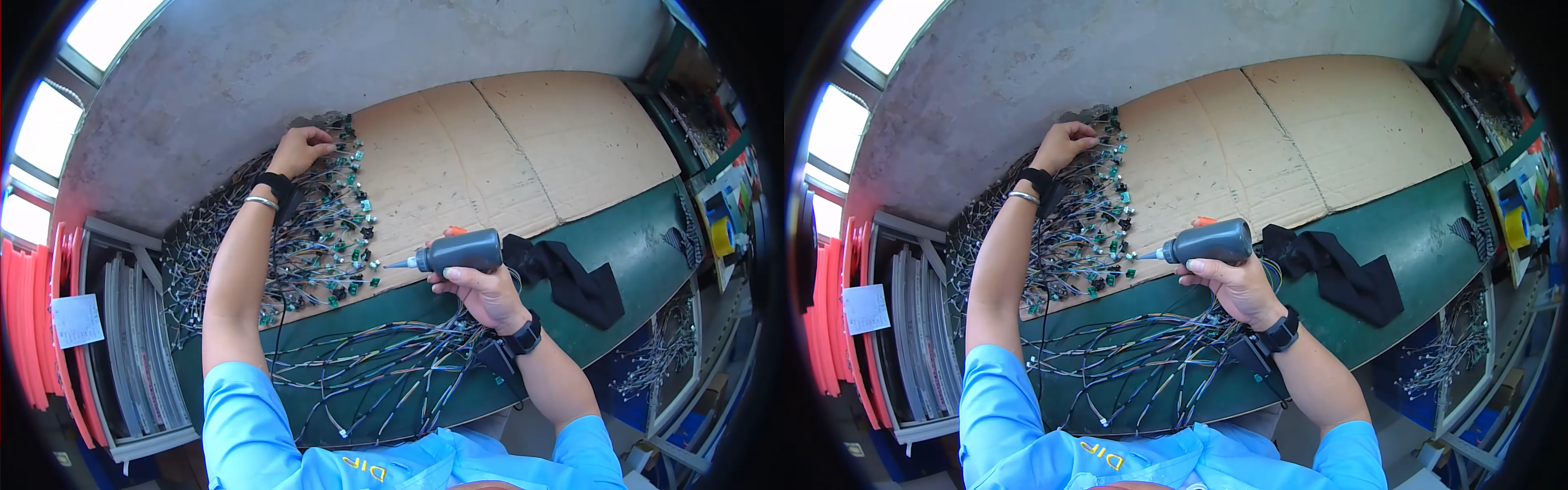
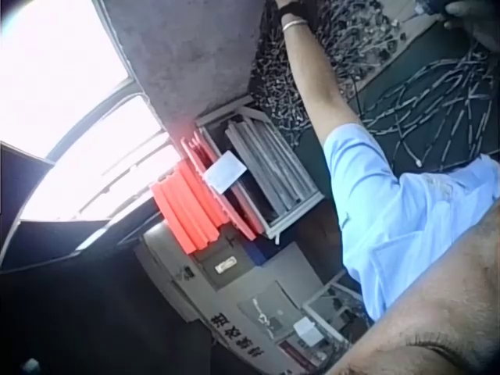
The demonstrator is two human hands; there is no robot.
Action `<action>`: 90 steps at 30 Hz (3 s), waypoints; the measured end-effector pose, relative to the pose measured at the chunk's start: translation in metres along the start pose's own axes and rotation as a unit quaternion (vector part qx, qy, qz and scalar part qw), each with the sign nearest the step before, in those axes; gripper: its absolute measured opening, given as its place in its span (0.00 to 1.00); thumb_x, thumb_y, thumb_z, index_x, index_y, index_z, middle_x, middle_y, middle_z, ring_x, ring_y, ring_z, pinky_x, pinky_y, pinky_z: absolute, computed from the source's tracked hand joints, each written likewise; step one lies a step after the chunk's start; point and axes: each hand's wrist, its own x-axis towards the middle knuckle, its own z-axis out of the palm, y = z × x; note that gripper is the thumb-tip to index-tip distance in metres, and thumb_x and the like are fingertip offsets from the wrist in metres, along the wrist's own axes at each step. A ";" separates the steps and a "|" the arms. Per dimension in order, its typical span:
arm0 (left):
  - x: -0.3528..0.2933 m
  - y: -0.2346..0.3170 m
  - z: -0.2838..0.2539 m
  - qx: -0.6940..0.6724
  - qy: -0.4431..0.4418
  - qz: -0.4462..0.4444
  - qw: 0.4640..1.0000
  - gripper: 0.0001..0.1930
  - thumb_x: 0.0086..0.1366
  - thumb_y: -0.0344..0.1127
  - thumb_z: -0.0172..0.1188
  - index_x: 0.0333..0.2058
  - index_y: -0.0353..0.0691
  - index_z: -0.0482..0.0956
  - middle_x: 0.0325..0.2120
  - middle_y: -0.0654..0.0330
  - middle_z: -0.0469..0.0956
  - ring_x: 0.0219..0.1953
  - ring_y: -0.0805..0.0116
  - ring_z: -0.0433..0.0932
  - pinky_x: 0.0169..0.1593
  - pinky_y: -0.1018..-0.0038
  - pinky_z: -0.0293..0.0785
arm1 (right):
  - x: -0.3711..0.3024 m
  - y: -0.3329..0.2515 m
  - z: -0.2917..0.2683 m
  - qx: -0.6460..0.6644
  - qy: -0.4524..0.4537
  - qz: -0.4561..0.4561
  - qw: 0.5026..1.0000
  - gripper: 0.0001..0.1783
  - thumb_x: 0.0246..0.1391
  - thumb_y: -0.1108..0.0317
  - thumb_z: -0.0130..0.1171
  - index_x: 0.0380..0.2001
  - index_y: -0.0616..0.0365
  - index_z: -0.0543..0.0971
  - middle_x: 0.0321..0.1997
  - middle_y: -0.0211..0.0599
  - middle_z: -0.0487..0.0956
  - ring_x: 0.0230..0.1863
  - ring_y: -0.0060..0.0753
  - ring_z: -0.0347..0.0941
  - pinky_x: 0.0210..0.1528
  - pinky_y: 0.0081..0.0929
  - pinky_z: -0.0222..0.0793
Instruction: The recorder is applying a substance or adhesive to the connectors of multiple wire harnesses at a workbench.
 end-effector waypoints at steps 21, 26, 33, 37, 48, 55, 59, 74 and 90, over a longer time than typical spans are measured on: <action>-0.233 0.172 0.049 0.050 -0.164 0.163 0.971 0.12 0.54 0.35 0.59 0.34 0.34 0.78 0.28 0.54 0.78 0.30 0.65 0.77 0.35 0.73 0.72 | -0.002 -0.039 -0.025 0.131 -0.013 -0.153 0.979 0.25 0.47 0.57 0.56 0.46 0.62 0.70 0.36 0.43 0.75 0.29 0.33 0.68 0.26 0.21 0.64; -0.242 0.178 0.101 -0.023 -0.114 0.087 0.989 0.11 0.53 0.37 0.59 0.30 0.34 0.78 0.29 0.52 0.78 0.33 0.55 0.77 0.38 0.65 0.71 | 0.003 -0.054 -0.053 0.132 0.019 -0.195 0.972 0.23 0.46 0.55 0.56 0.40 0.61 0.73 0.31 0.37 0.75 0.28 0.30 0.65 0.27 0.21 0.61; -0.226 0.173 0.141 0.017 -0.006 0.033 0.999 0.11 0.53 0.37 0.60 0.31 0.35 0.78 0.24 0.54 0.78 0.27 0.59 0.77 0.34 0.67 0.72 | -0.001 -0.046 -0.054 0.128 0.040 -0.194 0.972 0.21 0.46 0.54 0.56 0.37 0.60 0.73 0.28 0.37 0.74 0.27 0.30 0.64 0.27 0.22 0.60; -0.221 0.173 0.138 -0.135 -0.004 -0.039 0.990 0.10 0.55 0.36 0.59 0.31 0.34 0.77 0.21 0.58 0.77 0.23 0.69 0.76 0.30 0.73 0.72 | -0.004 -0.047 -0.051 0.132 0.053 -0.202 0.969 0.20 0.46 0.55 0.56 0.36 0.60 0.73 0.28 0.37 0.73 0.26 0.31 0.64 0.27 0.22 0.60; -0.207 0.221 0.148 -0.292 -0.167 -0.068 0.939 0.11 0.57 0.34 0.58 0.27 0.28 0.77 0.19 0.62 0.76 0.21 0.77 0.75 0.25 0.80 0.72 | -0.008 -0.071 -0.072 0.206 0.018 -0.249 0.946 0.24 0.46 0.53 0.54 0.37 0.64 0.72 0.30 0.40 0.73 0.26 0.30 0.65 0.27 0.21 0.62; -0.155 0.246 0.176 -0.107 -0.184 -0.123 0.969 0.18 0.53 0.43 0.62 0.19 0.30 0.78 0.18 0.55 0.77 0.22 0.72 0.77 0.26 0.77 0.73 | -0.011 -0.080 -0.084 0.237 0.008 -0.266 0.934 0.25 0.45 0.52 0.52 0.39 0.65 0.72 0.33 0.43 0.74 0.27 0.30 0.65 0.27 0.20 0.63; -0.143 0.252 0.193 0.002 -0.175 -0.102 0.979 0.19 0.50 0.46 0.63 0.18 0.31 0.78 0.17 0.55 0.77 0.21 0.70 0.77 0.27 0.74 0.73 | -0.010 -0.079 -0.082 0.236 0.026 -0.269 0.934 0.26 0.45 0.52 0.52 0.39 0.65 0.72 0.33 0.44 0.74 0.27 0.31 0.65 0.28 0.20 0.63; -0.208 0.252 0.074 -0.476 -0.214 0.055 0.851 0.11 0.61 0.35 0.52 0.36 0.33 0.76 0.32 0.58 0.76 0.38 0.70 0.73 0.47 0.72 0.67 | -0.011 -0.092 -0.099 0.290 -0.023 -0.278 0.916 0.25 0.45 0.53 0.52 0.39 0.64 0.72 0.34 0.46 0.74 0.27 0.30 0.66 0.29 0.21 0.64; -0.296 0.197 -0.126 -0.574 -0.036 0.210 0.791 0.13 0.67 0.33 0.44 0.46 0.32 0.66 0.38 0.55 0.72 0.45 0.62 0.72 0.60 0.62 0.59 | -0.010 0.036 -0.002 0.032 -0.014 -0.114 0.993 0.13 0.53 0.60 0.53 0.35 0.58 0.75 0.34 0.39 0.79 0.35 0.32 0.75 0.44 0.31 0.69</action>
